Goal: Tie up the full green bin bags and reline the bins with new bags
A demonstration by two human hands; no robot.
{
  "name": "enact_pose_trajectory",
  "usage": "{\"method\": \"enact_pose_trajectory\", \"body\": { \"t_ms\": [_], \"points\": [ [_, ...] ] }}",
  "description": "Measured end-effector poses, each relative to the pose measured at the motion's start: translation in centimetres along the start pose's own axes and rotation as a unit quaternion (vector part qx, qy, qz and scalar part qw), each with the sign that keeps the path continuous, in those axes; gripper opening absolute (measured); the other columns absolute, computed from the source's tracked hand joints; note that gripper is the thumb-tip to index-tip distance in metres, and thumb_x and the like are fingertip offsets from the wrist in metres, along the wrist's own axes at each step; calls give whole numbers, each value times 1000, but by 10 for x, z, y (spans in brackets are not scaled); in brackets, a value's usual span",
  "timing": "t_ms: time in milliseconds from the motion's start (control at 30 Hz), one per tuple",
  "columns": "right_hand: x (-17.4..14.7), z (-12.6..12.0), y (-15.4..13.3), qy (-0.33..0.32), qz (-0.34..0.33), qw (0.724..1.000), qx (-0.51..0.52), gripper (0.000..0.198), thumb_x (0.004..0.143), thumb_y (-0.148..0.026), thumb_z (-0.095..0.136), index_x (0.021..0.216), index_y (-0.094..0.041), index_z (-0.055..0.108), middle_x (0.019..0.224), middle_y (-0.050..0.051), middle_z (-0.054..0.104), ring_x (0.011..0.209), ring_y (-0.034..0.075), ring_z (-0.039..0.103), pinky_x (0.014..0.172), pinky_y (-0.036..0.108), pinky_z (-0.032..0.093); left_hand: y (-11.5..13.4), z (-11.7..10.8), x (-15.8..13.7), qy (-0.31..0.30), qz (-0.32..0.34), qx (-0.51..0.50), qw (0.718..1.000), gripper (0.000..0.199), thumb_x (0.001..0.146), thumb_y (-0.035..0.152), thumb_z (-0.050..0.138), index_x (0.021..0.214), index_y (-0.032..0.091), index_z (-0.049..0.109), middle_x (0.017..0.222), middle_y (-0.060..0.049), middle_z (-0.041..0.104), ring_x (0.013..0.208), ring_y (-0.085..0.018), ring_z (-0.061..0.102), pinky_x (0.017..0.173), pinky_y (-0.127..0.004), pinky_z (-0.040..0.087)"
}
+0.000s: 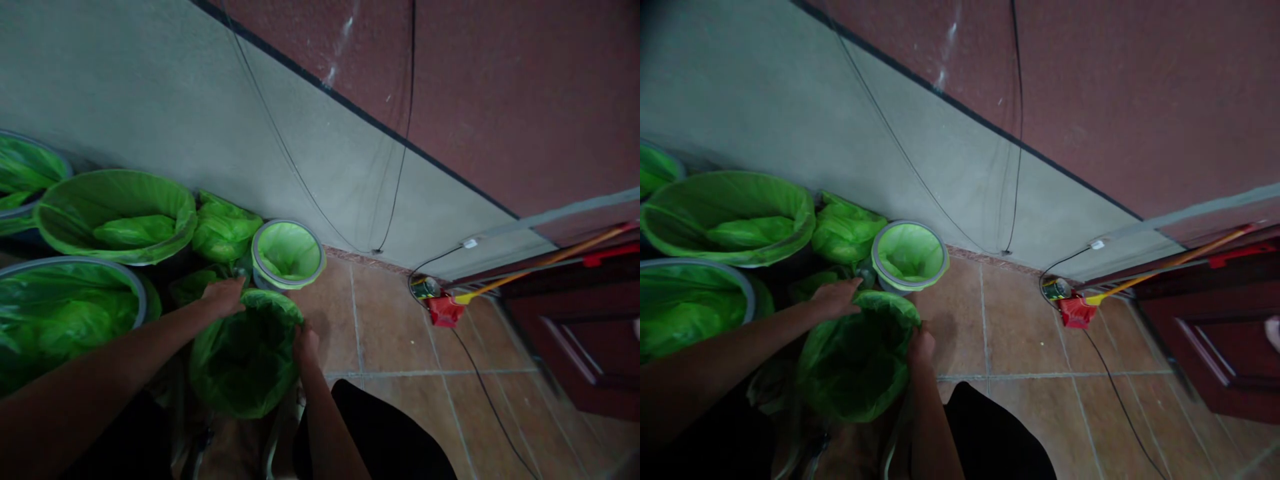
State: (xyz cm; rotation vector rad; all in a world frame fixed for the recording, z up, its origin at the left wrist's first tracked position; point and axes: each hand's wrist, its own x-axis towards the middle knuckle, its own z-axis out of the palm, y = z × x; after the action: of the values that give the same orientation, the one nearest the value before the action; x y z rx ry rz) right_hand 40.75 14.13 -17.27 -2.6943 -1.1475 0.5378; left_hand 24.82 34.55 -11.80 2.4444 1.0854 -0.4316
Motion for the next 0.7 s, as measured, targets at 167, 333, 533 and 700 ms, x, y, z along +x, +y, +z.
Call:
{"method": "enact_pose_trajectory", "body": {
  "t_ms": [167, 333, 533, 700],
  "points": [
    [-13, -14, -16, 123, 9, 990, 60, 49, 92, -39, 50, 132, -10, 49, 120, 21, 61, 113, 30, 57, 91, 39, 45, -10, -14, 5, 17, 13, -8, 1000, 75, 72, 44, 66, 138, 16, 43, 138, -19, 54, 122, -34, 56, 96, -45, 46],
    [21, -36, -54, 105, -152, 981, 65, 37, 87, -30, 58, 121, -15, 58, 122, 14, 59, 116, 27, 50, 101, 39, 38, -11, -9, 4, 21, 45, -12, 999, 35, 79, 35, 59, 109, 16, 60, 114, -12, 67, 104, -26, 64, 86, -33, 49],
    [46, -18, -62, 49, -213, 975, -33, 18, 88, -14, 51, 95, -17, 68, 106, 9, 64, 102, 21, 53, 91, 30, 42, -10, 0, 2, 27, 103, 25, 994, 17, 82, 24, 53, 92, 16, 64, 102, -11, 68, 98, -25, 65, 83, -34, 49],
    [42, -5, -39, 34, -223, 967, -122, 21, 91, -16, 49, 90, -17, 70, 115, 12, 63, 106, 24, 52, 91, 36, 41, -7, -2, 0, 10, 103, 48, 993, 18, 79, 17, 54, 92, 13, 65, 106, -15, 68, 103, -28, 65, 83, -35, 50]
  ]
}}
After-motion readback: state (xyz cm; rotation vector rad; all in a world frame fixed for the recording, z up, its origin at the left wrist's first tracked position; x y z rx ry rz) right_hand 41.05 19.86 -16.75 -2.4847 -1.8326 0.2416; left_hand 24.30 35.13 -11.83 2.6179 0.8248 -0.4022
